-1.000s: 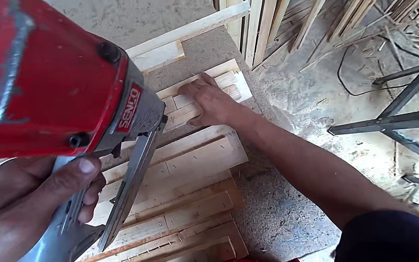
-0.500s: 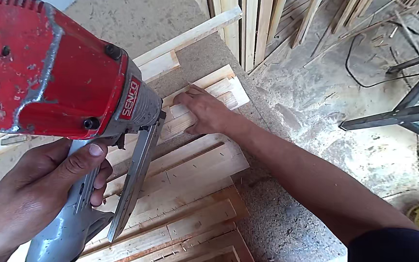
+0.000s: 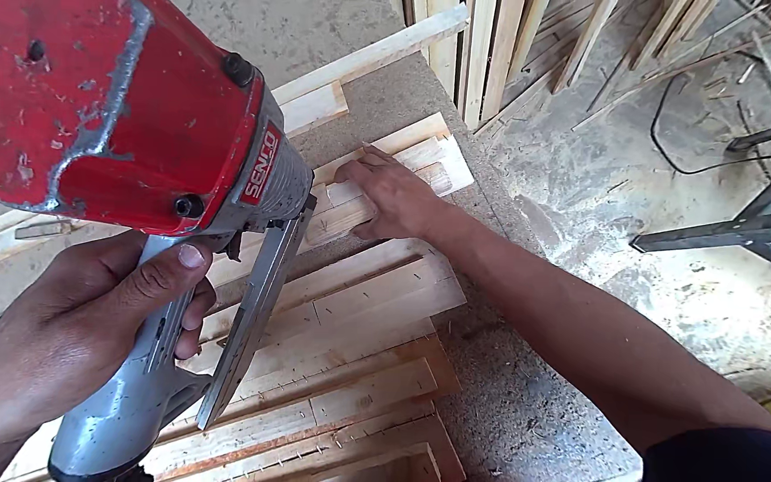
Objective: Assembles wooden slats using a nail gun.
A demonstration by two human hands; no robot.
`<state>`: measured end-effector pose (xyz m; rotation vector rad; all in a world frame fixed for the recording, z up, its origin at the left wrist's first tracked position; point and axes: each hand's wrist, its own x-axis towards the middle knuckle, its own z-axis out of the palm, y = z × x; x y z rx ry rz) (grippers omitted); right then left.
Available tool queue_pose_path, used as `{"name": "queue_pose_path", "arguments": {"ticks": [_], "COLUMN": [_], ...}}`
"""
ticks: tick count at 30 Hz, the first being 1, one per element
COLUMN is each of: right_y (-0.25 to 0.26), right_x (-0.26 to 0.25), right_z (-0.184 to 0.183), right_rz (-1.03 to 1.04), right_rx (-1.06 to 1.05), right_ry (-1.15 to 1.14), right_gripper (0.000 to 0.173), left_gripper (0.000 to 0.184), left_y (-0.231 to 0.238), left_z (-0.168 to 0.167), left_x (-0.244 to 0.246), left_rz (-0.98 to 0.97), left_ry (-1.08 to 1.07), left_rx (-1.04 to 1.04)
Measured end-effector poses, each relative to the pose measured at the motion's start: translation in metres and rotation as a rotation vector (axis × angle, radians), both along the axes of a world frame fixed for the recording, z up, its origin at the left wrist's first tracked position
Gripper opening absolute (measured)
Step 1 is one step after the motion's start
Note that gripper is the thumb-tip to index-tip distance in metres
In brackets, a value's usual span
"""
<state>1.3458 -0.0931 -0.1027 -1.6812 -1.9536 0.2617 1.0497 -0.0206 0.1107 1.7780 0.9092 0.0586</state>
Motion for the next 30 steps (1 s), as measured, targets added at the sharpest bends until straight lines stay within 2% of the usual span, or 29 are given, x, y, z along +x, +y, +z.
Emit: {"name": "queue_pose_path", "arguments": {"ticks": [8, 15, 21, 30], "right_y": [0.000, 0.000, 0.000, 0.001], "right_x": [0.000, 0.001, 0.000, 0.002], "right_z": [0.000, 0.000, 0.002, 0.002], "right_rz": [-0.009, -0.005, -0.024, -0.023], "right_rx": [0.003, -0.005, -0.032, -0.026], "right_ry": [0.019, 0.024, 0.025, 0.032], "right_gripper": [0.080, 0.080, 0.083, 0.083], "left_gripper": [0.038, 0.037, 0.039, 0.040], "left_y": [0.013, 0.016, 0.020, 0.031], "left_z": [-0.014, -0.010, -0.010, -0.018], "left_x": [0.007, 0.018, 0.028, 0.026], "left_rz": [-0.054, 0.023, 0.035, 0.072], "left_ry": [-0.018, -0.035, -0.008, -0.051], "left_rx": [-0.093, -0.183, -0.179, -0.328]}}
